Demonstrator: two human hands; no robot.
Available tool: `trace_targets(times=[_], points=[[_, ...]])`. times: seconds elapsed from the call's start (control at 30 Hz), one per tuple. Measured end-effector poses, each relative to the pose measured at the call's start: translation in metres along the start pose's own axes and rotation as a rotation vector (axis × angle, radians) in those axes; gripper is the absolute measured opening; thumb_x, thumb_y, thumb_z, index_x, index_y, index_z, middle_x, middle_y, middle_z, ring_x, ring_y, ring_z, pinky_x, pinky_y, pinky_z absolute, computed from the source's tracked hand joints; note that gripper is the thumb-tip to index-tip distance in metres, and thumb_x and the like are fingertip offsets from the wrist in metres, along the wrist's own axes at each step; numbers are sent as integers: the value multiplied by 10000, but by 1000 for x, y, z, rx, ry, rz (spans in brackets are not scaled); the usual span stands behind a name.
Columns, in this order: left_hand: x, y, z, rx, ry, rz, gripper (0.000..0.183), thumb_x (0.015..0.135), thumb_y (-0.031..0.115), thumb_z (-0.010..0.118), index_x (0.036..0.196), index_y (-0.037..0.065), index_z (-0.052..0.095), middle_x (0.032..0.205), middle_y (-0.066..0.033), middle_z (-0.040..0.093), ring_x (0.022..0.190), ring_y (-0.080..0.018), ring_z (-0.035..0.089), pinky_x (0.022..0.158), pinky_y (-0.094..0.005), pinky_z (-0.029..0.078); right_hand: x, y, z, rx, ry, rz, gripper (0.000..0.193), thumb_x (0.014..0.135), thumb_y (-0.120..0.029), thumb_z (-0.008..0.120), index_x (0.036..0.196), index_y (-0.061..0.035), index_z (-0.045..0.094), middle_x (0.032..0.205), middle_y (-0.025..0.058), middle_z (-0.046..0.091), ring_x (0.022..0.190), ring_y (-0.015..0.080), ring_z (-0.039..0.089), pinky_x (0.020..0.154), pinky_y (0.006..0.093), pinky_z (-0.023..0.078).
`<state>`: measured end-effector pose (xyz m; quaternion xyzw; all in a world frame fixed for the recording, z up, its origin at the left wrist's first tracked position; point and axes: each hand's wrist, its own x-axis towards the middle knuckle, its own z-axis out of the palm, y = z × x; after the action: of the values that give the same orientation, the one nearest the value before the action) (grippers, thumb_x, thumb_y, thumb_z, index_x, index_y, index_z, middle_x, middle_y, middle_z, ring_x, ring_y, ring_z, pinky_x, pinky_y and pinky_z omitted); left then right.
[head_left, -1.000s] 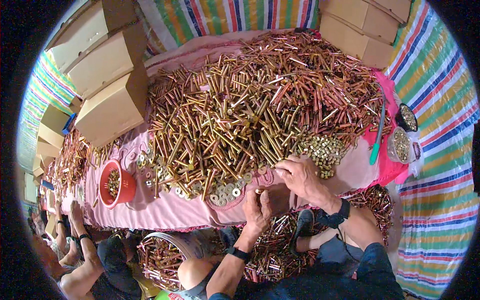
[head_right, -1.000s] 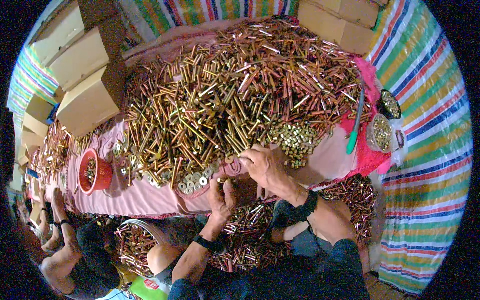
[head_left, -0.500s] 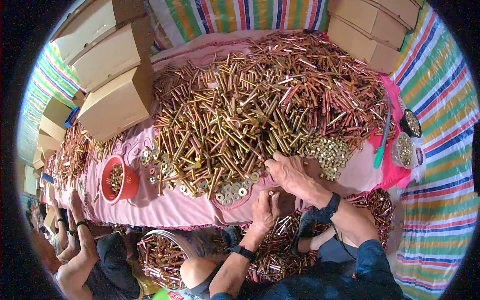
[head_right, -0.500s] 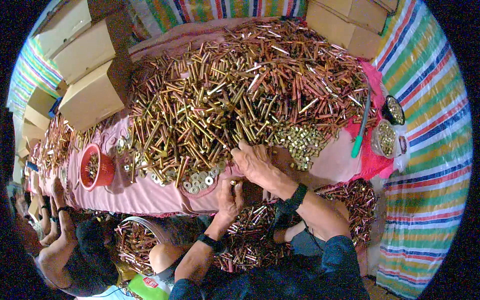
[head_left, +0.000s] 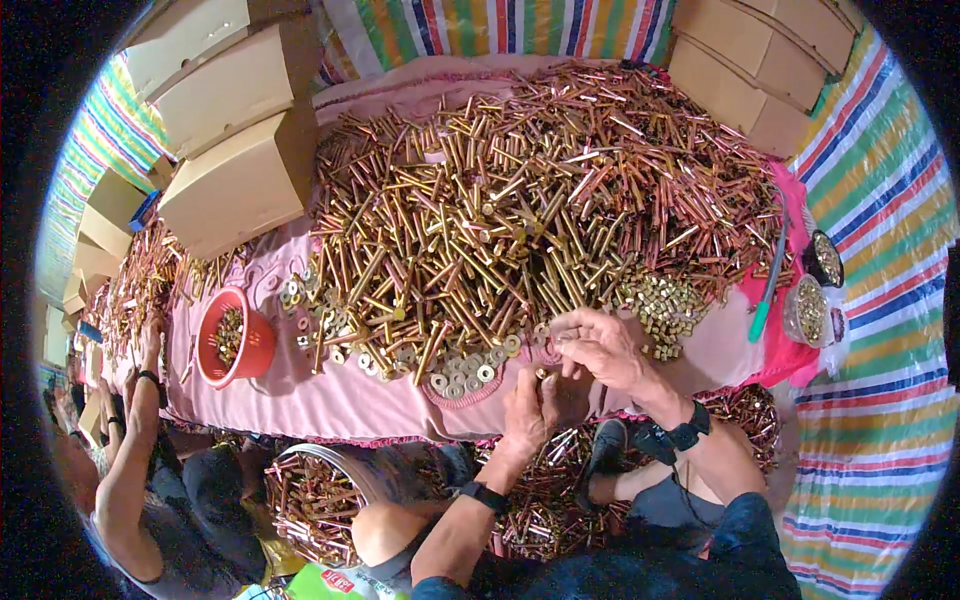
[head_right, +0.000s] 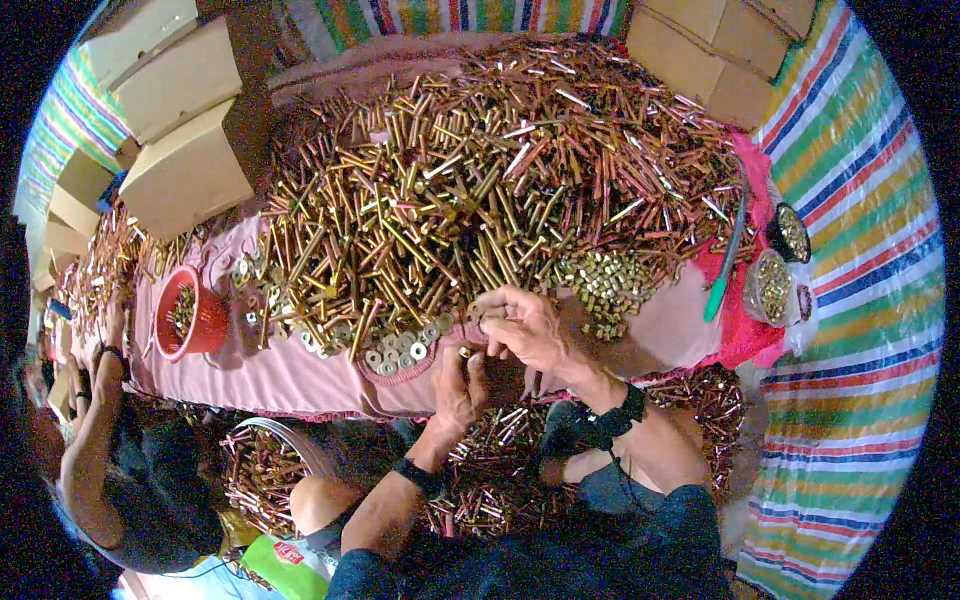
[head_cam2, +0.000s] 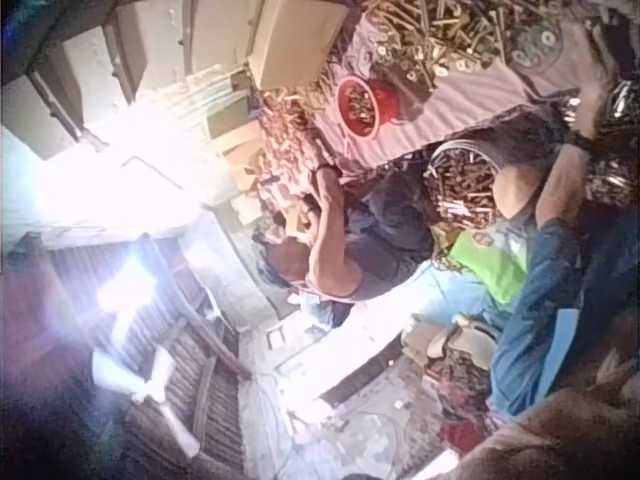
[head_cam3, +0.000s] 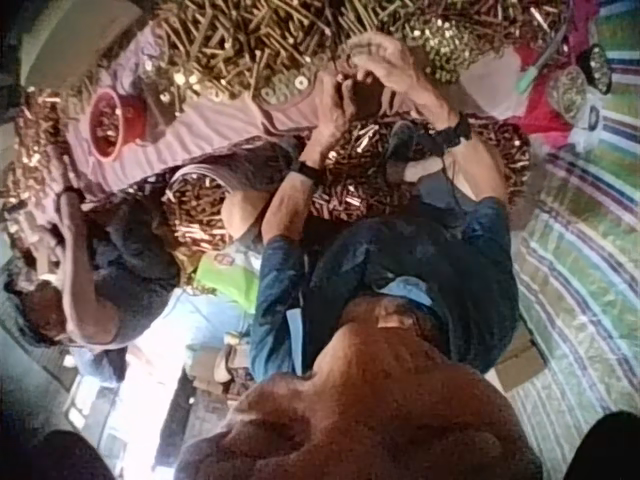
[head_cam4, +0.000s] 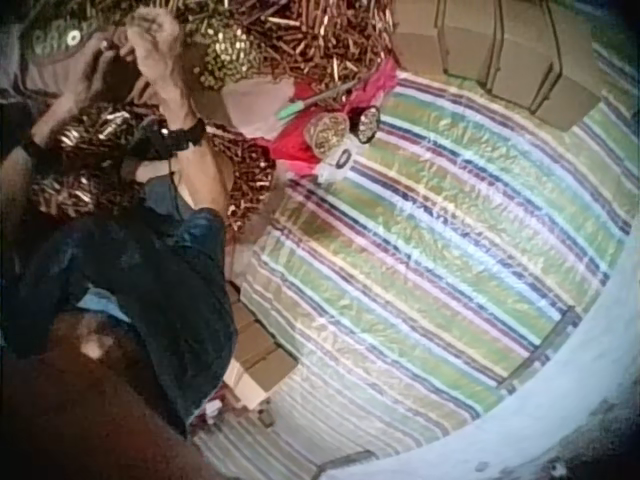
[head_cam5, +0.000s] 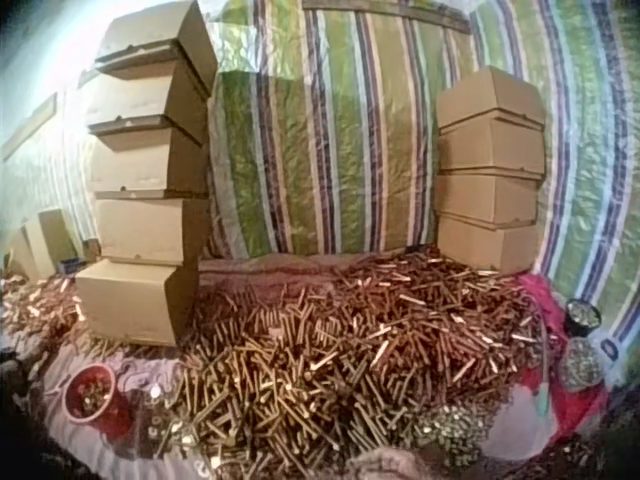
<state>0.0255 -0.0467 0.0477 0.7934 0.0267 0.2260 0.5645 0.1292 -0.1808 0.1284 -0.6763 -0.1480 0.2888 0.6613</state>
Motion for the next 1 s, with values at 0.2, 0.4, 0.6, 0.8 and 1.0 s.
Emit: trace_targets(times=[0.2, 0.4, 0.6, 0.8, 1.0], points=[[-3, -9, 1, 53, -6, 22, 107, 1009, 111, 551, 1086, 39, 569, 864, -173, 665, 768, -303, 684, 684, -385, 536, -18, -8, 5, -77, -10, -58, 370, 972, -173, 629, 1256, 65, 630, 941, 72, 711, 805, 111, 668, 743, 263, 547], [-2, -7, -2, 80, -30, 41, 181, 990, 109, 577, 1158, 40, 575, 924, -209, 673, 804, -370, 695, 676, -401, 539, -22, -12, 11, -111, -14, -59, 283, 969, -127, 657, 1199, 37, 663, 1043, 47, 697, 924, 136, 663, 826, 277, 539], [1, -11, -1, 83, -9, 153, 221, 921, 16, 584, 1141, 25, 566, 851, -201, 617, 716, -398, 613, 626, -426, 497, -19, -5, 19, -416, -12, -360, 246, 904, -85, 703, 1140, -11, 703, 1033, 93, 690, 960, 192, 667, 837, 305, 538], [-6, -14, -5, 81, -106, 87, 232, 867, 33, 610, 1071, 37, 500, 811, -238, 597, 740, -466, 602, 619, -510, 475, -25, -11, 25, -661, 36, -492, 189, 866, -83, 728, 1042, -15, 718, 974, 111, 679, 900, 239, 675, 782, 337, 544], [-1, -7, -1, 56, -106, 106, 218, 857, 23, 616, 1039, 33, 497, 806, -233, 598, 741, -461, 604, 619, -506, 477, -27, -13, 21, -597, 57, -397, 150, 873, -108, 743, 961, -8, 675, 887, 91, 651, 811, 220, 658, 721, 344, 531]])
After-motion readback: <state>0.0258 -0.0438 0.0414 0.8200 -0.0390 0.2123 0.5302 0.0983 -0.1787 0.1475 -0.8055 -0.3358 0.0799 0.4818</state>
